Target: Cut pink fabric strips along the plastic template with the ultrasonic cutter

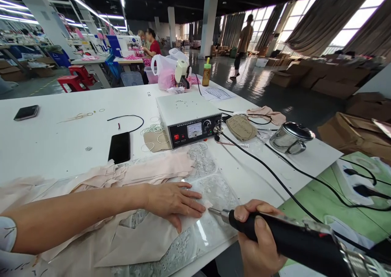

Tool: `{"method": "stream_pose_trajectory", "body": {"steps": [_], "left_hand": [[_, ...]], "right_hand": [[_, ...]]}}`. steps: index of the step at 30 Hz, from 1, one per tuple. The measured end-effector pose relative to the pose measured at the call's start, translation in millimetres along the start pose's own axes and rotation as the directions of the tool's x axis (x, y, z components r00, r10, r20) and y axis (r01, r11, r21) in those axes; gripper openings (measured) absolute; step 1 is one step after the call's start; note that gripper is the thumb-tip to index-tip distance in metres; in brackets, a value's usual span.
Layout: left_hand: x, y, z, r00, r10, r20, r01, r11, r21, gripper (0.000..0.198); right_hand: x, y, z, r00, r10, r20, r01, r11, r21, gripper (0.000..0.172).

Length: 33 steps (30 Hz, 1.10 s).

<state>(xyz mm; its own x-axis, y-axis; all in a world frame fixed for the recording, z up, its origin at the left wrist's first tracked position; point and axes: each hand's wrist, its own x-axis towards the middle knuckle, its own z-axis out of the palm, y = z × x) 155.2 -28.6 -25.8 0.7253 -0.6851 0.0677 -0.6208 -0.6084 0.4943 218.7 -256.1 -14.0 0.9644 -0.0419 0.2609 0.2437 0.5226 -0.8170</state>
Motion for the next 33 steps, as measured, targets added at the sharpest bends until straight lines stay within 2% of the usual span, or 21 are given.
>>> {"method": "stream_pose_trajectory", "body": {"steps": [5, 8, 13, 19, 22, 27, 33], "left_hand": [[0.1, -1.3, 0.1, 1.000, 0.006, 0.030, -0.006, 1.000, 0.007, 0.035], [0.8, -1.8, 1.0, 1.000, 0.012, -0.008, -0.012, 1.000, 0.001, 0.036], [2.1, -1.4, 1.2, 0.998, -0.041, 0.048, 0.042, 0.999, -0.031, 0.035], [-0.6, -4.5, 5.9, 0.996, 0.042, -0.078, -0.046, 0.998, -0.042, 0.034], [-0.3, -4.8, 5.7, 0.995, 0.017, -0.103, -0.028, 0.994, -0.106, 0.030], [2.0, -4.1, 4.7, 0.994, -0.071, -0.082, 0.051, 0.972, -0.229, 0.023], [2.7, -6.4, 9.9, 0.988, -0.077, -0.132, 0.028, 0.942, -0.335, 0.020]], "right_hand": [[-13.0, -9.3, -2.6, 0.993, 0.073, 0.092, -0.075, 0.997, 0.021, 0.010], [-18.1, -8.1, -1.3, 0.985, 0.061, 0.159, -0.063, 0.998, 0.010, 0.011], [-20.5, -5.9, 5.7, 0.983, 0.052, 0.178, -0.053, 0.999, -0.002, 0.013], [-21.3, -7.6, 8.7, 0.984, 0.078, 0.162, -0.077, 0.997, -0.012, 0.014], [-19.7, -6.8, 7.2, 0.975, 0.073, 0.208, -0.067, 0.997, -0.033, 0.016], [-18.7, -5.6, 2.0, 0.960, 0.063, 0.272, -0.054, 0.998, -0.043, 0.019], [-25.7, -9.0, 2.8, 0.966, 0.066, 0.250, -0.043, 0.994, -0.099, 0.013]]}}
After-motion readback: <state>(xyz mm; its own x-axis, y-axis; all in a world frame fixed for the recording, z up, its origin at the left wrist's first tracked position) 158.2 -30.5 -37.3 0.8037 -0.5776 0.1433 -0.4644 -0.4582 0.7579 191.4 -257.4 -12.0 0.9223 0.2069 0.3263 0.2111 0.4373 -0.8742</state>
